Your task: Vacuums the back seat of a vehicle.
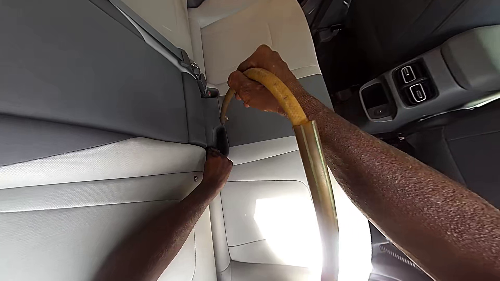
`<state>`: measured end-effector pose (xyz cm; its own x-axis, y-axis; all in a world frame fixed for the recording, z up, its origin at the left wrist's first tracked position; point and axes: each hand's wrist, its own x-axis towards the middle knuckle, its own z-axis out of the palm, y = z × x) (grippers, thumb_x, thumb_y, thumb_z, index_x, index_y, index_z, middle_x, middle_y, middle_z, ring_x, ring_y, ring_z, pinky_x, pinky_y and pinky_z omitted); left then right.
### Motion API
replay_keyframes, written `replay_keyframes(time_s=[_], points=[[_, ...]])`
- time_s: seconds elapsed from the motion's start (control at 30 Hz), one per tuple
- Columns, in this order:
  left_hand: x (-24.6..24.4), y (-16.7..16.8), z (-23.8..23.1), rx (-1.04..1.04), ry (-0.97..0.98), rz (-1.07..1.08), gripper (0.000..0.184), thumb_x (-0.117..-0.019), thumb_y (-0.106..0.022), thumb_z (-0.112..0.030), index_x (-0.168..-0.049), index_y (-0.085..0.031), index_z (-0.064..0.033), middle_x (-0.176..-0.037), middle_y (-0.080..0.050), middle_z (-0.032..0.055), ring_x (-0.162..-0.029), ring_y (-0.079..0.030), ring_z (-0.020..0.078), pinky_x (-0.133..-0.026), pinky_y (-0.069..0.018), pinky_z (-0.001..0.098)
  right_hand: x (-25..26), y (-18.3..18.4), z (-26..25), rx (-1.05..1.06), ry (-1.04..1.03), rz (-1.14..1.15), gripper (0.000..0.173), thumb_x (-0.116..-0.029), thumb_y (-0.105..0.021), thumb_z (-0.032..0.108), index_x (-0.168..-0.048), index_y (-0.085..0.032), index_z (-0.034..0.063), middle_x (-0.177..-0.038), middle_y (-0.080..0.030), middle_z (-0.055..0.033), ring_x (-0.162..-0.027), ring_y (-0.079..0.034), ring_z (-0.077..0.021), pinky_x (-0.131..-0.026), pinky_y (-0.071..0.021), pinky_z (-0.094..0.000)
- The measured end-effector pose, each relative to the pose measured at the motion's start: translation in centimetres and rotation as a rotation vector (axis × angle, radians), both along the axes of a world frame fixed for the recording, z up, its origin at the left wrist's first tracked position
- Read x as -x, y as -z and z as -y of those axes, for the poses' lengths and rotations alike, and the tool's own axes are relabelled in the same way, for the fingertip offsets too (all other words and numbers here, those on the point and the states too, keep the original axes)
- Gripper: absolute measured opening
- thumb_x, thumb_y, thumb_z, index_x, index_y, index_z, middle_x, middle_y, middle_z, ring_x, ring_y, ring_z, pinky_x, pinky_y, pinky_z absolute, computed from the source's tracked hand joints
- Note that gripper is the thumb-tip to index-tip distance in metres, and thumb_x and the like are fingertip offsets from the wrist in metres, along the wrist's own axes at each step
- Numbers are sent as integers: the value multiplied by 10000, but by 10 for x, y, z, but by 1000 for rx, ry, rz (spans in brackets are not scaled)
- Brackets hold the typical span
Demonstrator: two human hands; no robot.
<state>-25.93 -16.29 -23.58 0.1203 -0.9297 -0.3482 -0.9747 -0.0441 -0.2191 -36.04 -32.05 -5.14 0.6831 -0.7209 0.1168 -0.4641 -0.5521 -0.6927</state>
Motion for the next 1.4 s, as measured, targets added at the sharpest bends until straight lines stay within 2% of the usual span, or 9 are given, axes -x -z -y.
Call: replay_keyframes(time_s=[0.17, 0.5, 0.67, 0.87, 0.93, 1.0, 1.17, 1.3, 1.4], points=[[2, -2, 1, -14, -27, -5, 236, -1003, -474, 48, -1113, -675, 99, -1142, -664, 259, -1119, -647, 387, -940, -519, 460, 1, 15, 6, -83, -2, 16, 379, -966, -549, 337, -627, -564, 168, -605, -607, 30, -578, -633, -127, -516, -474, -405], [1, 0, -1, -14, -8, 32, 210, -982, -540, 36, -1129, -679, 92, -1169, -652, 241, -1100, -648, 379, -879, -551, 455, 5, 52, 22, -216, 0, 136, 397, -988, -553, 324, -634, -583, 149, -623, -661, 17, -576, -659, -129, -523, -506, -396], [2, -1, 1, -70, -10, 71, 226, -988, -545, 17, -1166, -664, 88, -1229, -633, 241, -1155, -631, 375, -918, -547, 443, 11, 64, 26, -213, -6, 170, 395, -982, -551, 315, -630, -590, 139, -612, -640, 11, -573, -647, -141, -516, -494, -412], [-1, 4, -2, -28, 3, 79, 244, -987, -558, 12, -1194, -649, 103, -1247, -631, 257, -1137, -649, 388, -859, -571, 452, 14, 63, 25, -150, 15, 163, 379, -976, -557, 301, -632, -575, 144, -606, -572, 16, -579, -601, -142, -510, -435, -407], [-1, 6, -3, 9, 14, 65, 234, -979, -572, 7, -1175, -660, 101, -1215, -642, 254, -1113, -657, 386, -842, -572, 451, 15, 70, 25, -99, 35, 218, 375, -964, -541, 297, -620, -556, 147, -596, -540, 20, -564, -573, -144, -493, -408, -403], [-3, 7, -4, 73, 30, 33, 215, -968, -595, -8, -1141, -676, 91, -1172, -665, 242, -1080, -676, 374, -829, -581, 451, 19, 70, 28, -147, -18, 211, 385, -984, -540, 308, -642, -600, 141, -610, -608, 15, -575, -625, -142, -509, -477, -409], [-10, 14, -2, 244, 95, -41, 218, -936, -673, -97, -1096, -702, 48, -1076, -706, 196, -1018, -708, 327, -822, -590, 431, 31, 81, 31, -135, 28, 278, 388, -988, -525, 320, -652, -621, 152, -629, -659, 28, -581, -655, -123, -512, -501, -403], [-14, 21, -3, 324, 112, -97, 240, -960, -653, -114, -1137, -701, 41, -1111, -705, 202, -1057, -704, 330, -855, -590, 428, 36, 83, 31, -193, 49, 318, 369, -980, -532, 291, -650, -627, 156, -625, -671, 32, -568, -655, -93, -504, -502, -357], [-14, 26, -4, 306, 139, -128, 257, -969, -643, -90, -1178, -685, 54, -1157, -694, 221, -1110, -692, 345, -912, -580, 431, 35, 68, 19, -406, 52, 389, 354, -1035, -551, 192, -718, -677, 98, -663, -722, 6, -534, -647, -40, -448, -470, -230]])
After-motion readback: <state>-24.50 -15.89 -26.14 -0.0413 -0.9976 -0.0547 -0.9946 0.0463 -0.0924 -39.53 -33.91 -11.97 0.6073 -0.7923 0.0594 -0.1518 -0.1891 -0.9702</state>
